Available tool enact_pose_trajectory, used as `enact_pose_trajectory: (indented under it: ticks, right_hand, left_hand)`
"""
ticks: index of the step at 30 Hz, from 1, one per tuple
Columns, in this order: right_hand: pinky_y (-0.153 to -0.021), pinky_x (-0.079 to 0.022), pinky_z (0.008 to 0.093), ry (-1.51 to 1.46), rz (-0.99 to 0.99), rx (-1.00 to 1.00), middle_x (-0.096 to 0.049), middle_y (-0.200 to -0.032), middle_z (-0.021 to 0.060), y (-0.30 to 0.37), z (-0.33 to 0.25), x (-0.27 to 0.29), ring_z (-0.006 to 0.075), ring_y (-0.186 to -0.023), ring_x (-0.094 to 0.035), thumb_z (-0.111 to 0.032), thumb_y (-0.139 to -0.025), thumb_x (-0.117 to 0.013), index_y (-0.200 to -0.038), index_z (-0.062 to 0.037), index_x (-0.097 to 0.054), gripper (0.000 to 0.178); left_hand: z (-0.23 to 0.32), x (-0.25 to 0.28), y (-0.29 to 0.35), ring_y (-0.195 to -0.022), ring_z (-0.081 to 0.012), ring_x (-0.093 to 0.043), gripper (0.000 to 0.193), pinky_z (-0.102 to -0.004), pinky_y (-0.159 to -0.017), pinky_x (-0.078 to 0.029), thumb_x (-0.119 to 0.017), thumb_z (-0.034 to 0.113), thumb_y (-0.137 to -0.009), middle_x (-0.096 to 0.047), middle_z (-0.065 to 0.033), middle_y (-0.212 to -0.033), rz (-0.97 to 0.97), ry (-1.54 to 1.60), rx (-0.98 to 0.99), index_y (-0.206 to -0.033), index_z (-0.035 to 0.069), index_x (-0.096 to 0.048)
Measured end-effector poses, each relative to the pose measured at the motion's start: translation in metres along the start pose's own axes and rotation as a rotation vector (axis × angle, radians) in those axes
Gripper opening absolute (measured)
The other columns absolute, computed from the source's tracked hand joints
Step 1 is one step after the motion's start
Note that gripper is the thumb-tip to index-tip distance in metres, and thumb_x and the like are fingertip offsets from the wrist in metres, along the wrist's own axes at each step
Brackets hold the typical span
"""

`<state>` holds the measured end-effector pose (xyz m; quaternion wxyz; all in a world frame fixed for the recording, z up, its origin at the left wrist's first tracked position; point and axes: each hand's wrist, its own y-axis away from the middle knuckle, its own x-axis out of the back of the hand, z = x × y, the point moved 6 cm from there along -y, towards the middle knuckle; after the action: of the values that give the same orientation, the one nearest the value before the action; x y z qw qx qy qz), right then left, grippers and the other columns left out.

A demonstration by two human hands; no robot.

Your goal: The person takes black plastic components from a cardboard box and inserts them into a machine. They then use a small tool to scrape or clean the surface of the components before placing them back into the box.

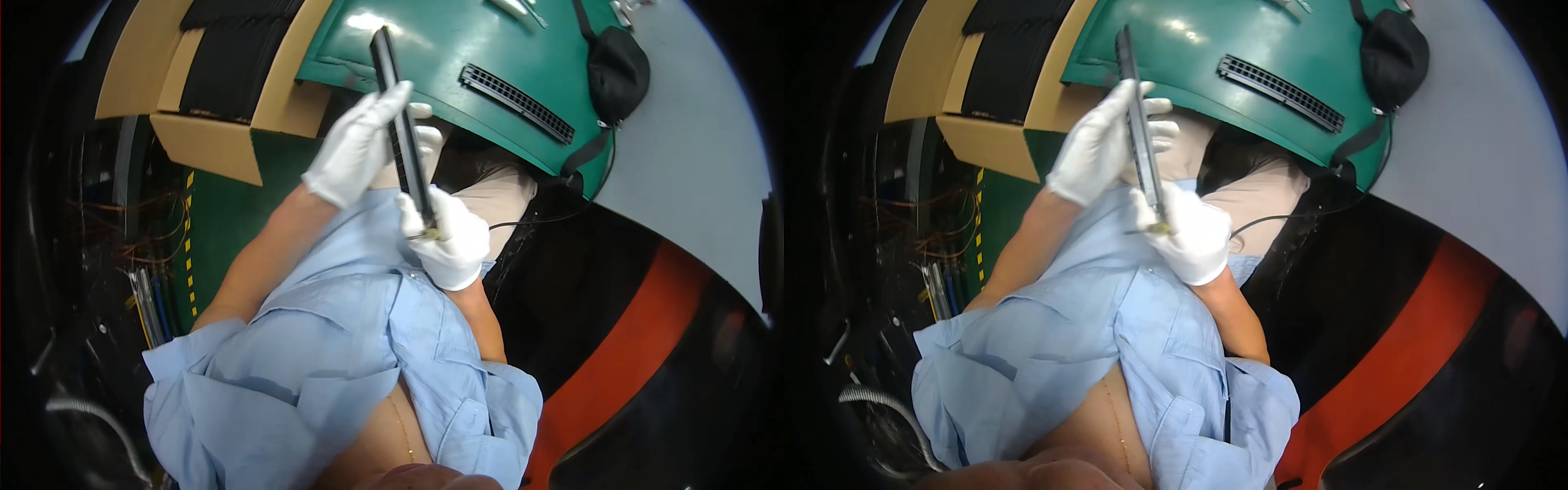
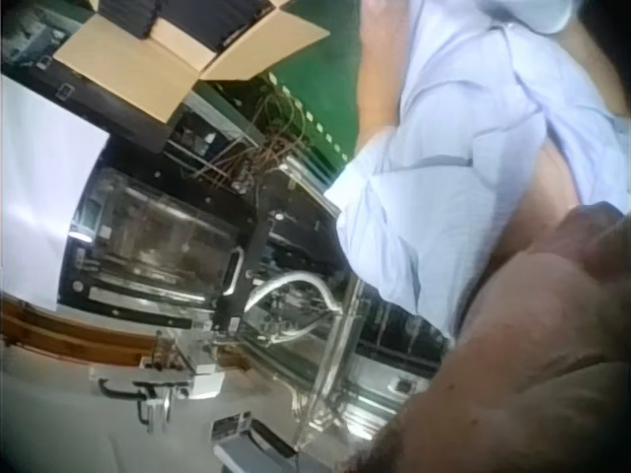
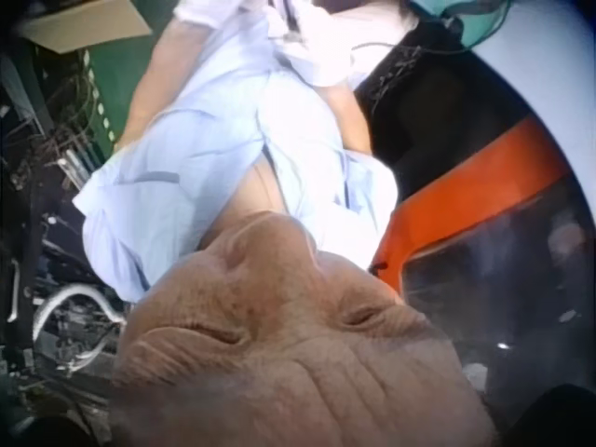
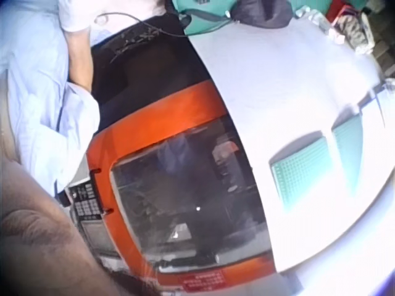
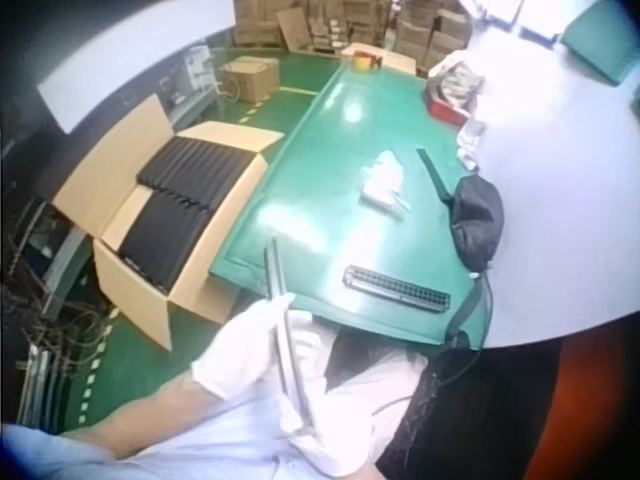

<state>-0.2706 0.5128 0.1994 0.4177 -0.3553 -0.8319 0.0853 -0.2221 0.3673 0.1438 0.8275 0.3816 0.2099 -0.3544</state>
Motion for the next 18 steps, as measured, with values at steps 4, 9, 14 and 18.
enact_pose_trajectory:
  ticks: [4, 9, 14, 18]
  right_hand:
    - [-0.054, -0.052, 0.032, -0.129, -0.317, -0.105, -0.066, -0.067, 0.0067, 0.009, -0.003, -0.008, 0.0235, -0.055, -0.066, -0.04, -0.079, -0.082, -0.111, -0.004, -0.064, 0.051]
    - [-0.056, -0.051, 0.0365, -0.12, -0.247, -0.079, -0.064, -0.083, 0.0121, 0.002, 0.015, -0.002, 0.0297, -0.065, -0.065, -0.01, -0.09, -0.067, -0.1, -0.005, -0.058, 0.014]
    - [-0.058, -0.05, 0.0345, -0.036, -0.129, 0.114, -0.064, -0.084, 0.0064, -0.002, 0.027, -0.012, 0.0244, -0.066, -0.061, -0.008, -0.078, -0.074, -0.093, -0.0092, -0.065, 0.018]
    - [-0.058, -0.052, 0.0329, 0.041, -0.227, 0.159, -0.068, -0.085, 0.0066, -0.002, 0.023, -0.012, 0.0243, -0.065, -0.066, -0.008, -0.078, -0.08, -0.097, -0.0085, -0.067, 0.023]
  left_hand:
    - [-0.017, 0.006, -0.007, -0.059, -0.0094, -0.056, 0.042, -0.0248, -0.054, -0.047, -0.061, 0.037, -0.1, -0.055, 0.0003, -0.074, 0.118, -0.11, 0.027, -0.118, 0.0, -0.059]
    - [-0.039, 0.019, -0.003, -0.043, -0.0071, -0.045, 0.047, -0.023, -0.042, -0.038, -0.058, 0.047, -0.1, -0.047, 0.0027, -0.061, 0.139, -0.267, 0.098, -0.111, 0.0, -0.06]
    - [-0.046, 0.006, 0.001, -0.041, -0.0053, -0.044, 0.044, -0.0213, -0.036, -0.037, -0.059, 0.046, -0.099, -0.047, 0.0035, -0.058, 0.043, -0.302, 0.18, -0.106, 0.003, -0.061]
    - [-0.047, 0.008, -0.001, -0.039, -0.0059, -0.043, 0.04, -0.0214, -0.035, -0.036, -0.061, 0.043, -0.099, -0.046, 0.0037, -0.056, 0.015, -0.254, 0.2, -0.103, 0.003, -0.059]
